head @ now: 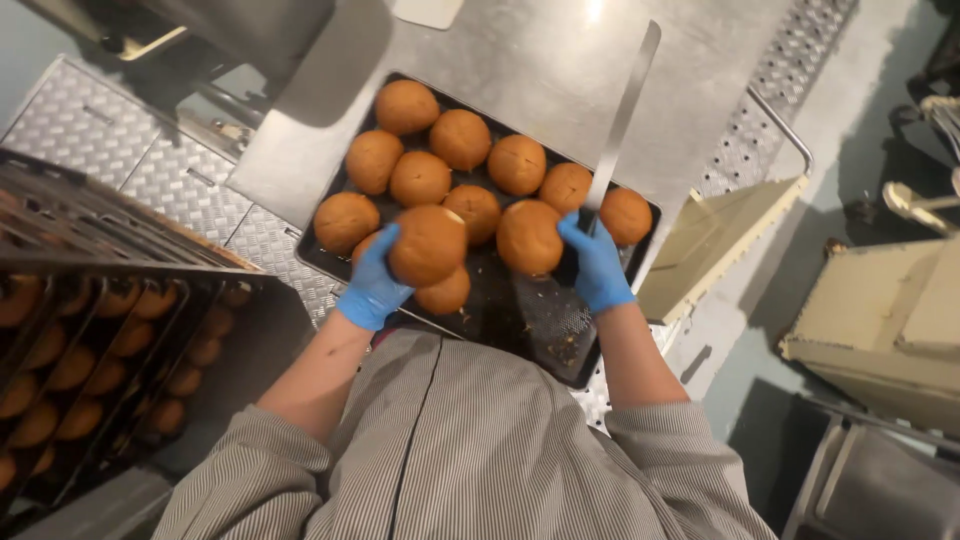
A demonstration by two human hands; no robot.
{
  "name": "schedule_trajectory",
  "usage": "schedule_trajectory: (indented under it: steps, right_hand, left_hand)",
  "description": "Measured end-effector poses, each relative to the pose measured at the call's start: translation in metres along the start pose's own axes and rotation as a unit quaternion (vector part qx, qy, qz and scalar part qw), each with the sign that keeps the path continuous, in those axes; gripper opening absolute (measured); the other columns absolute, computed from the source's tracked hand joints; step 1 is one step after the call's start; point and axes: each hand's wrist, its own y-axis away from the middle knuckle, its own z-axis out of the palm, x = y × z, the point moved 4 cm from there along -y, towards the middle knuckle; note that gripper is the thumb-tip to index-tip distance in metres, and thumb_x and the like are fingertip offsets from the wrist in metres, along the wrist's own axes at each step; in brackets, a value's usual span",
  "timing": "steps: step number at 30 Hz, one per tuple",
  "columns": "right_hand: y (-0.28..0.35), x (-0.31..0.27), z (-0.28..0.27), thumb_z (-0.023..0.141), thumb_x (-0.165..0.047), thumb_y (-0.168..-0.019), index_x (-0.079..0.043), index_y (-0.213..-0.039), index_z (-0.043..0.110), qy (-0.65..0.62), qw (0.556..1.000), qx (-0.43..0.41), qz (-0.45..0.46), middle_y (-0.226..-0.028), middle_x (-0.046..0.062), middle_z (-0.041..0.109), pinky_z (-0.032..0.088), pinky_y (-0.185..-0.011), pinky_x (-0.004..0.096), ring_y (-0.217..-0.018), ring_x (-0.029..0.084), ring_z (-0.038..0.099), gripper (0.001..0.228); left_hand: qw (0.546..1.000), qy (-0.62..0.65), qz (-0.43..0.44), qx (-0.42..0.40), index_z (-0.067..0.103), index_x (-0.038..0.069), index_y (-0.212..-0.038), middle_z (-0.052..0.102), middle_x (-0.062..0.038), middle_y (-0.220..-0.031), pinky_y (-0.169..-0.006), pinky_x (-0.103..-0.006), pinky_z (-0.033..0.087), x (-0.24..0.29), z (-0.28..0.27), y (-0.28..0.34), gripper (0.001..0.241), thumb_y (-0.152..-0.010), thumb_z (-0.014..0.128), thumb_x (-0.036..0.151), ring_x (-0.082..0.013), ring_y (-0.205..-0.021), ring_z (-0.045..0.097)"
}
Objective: Slicing baked buns on a metal tray using a long knife in a bakery.
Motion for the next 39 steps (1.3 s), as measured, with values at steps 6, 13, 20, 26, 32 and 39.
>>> schedule_trajectory:
  steps: [6,13,20,26,32,39]
  right_hand:
    - [-0.074,0.026,0.056,0.074,-0.017,-0.093,-0.011,-0.103,0.065,0.061,0.998,0.014,-0.016,-0.083,-0.004,0.061,0.045,-0.065,0.029,-0.073,0.01,0.055,0.015]
    - [0.052,-0.068,0.119,0.058,-0.027,-0.109,0.0,-0.112,0.057,0.225,0.969,-0.022,-0.096,-0.077,0.006,0.063,0.051,-0.056,0.032,-0.062,0.013,0.061,0.028]
    - [0.169,-0.098,0.136,0.063,-0.016,-0.099,-0.003,-0.117,0.06,0.516,0.799,-0.102,-0.291,-0.085,0.017,0.073,0.055,-0.062,0.042,-0.07,0.036,0.072,0.023]
    - [0.196,-0.101,0.12,0.065,-0.017,-0.096,-0.003,-0.113,0.061,0.539,0.811,-0.055,-0.218,-0.078,0.018,0.072,0.054,-0.057,0.045,-0.066,0.039,0.072,0.022]
    - [0.215,-0.113,0.108,0.061,-0.017,-0.1,-0.002,-0.111,0.059,0.513,0.839,-0.051,-0.172,-0.075,0.019,0.071,0.053,-0.057,0.045,-0.067,0.039,0.071,0.019]
    - [0.24,-0.079,0.067,0.064,-0.019,-0.094,-0.002,-0.108,0.059,0.544,0.831,-0.01,-0.115,-0.066,0.021,0.069,0.051,-0.052,0.049,-0.058,0.042,0.068,0.023]
  left_hand:
    - [0.969,0.108,0.186,-0.122,0.043,0.012,-0.152,0.047,-0.016,-0.157,-0.113,-0.0739,0.035,0.039,0.085,0.073,0.08,-0.088,0.062,0.055,-0.0412,-0.143,0.048]
    - [0.953,0.058,0.223,-0.197,0.034,0.026,-0.165,0.037,-0.013,-0.169,-0.12,-0.0641,0.035,0.041,0.135,0.094,0.088,-0.09,0.063,0.062,-0.0369,-0.151,0.04]
    - [0.949,0.02,0.185,-0.256,0.029,0.022,-0.165,0.039,-0.011,-0.166,-0.125,-0.0607,0.034,0.021,0.165,0.071,0.091,-0.09,0.07,0.053,-0.0329,-0.152,0.04]
    - [0.961,0.026,0.068,-0.267,0.032,0.013,-0.162,0.043,-0.009,-0.16,-0.127,-0.0533,0.034,-0.013,0.155,0.037,0.09,-0.089,0.076,0.042,-0.0317,-0.148,0.044]
    - [0.976,-0.04,0.022,-0.212,0.04,0.011,-0.157,0.052,-0.007,-0.152,-0.125,-0.0482,0.037,-0.048,0.144,0.021,0.083,-0.088,0.077,0.038,-0.0271,-0.143,0.049]
    - [0.976,-0.027,0.029,-0.215,0.042,0.01,-0.154,0.055,-0.009,-0.15,-0.122,-0.0491,0.04,-0.051,0.176,0.042,0.079,-0.089,0.075,0.038,-0.0294,-0.141,0.052]
